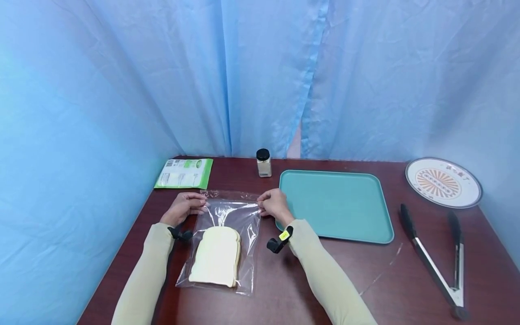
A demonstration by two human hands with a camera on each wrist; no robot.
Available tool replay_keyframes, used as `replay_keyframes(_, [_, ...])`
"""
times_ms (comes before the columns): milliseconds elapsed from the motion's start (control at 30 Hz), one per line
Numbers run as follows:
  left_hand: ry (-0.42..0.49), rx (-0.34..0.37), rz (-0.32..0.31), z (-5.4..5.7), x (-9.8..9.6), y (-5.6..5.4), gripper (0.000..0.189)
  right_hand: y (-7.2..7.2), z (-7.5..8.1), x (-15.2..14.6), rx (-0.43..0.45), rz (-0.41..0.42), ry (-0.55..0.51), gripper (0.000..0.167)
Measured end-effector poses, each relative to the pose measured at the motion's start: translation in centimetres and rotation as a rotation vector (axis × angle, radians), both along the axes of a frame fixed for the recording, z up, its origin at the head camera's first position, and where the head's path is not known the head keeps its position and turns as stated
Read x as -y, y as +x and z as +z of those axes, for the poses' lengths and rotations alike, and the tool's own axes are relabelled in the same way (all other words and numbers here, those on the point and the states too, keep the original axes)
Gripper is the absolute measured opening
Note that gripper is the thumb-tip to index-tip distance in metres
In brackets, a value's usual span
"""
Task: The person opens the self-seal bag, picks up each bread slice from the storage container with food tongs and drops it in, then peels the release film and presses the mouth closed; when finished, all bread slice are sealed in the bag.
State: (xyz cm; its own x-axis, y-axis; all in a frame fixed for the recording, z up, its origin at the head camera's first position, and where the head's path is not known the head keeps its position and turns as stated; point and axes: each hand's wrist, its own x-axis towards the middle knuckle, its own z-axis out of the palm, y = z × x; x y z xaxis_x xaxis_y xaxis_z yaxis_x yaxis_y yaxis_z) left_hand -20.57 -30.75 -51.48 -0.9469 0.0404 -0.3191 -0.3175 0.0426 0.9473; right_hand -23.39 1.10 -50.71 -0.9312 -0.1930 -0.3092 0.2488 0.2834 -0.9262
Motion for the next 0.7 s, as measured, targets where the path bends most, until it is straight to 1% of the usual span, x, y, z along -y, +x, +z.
replay_keyframes(300, [0.009,0.012,-0.016,0.02,0.27,-0.12,0.038,-0.06,-0.14,-0.14,0.013,-0.006,-0.036,0.019])
replay_keyframes(533, [0.004,0.006,-0.026,-0.02,0.5,-0.05,0.036,-0.11,-0.3,-0.43,0.035,-0.004,-0.075,0.024])
replay_keyframes(700, [0.034,0.012,-0.018,-0.13,0.58,-0.06,0.034,-0.13,-0.42,-0.53,0.056,-0.012,-0.092,0.026])
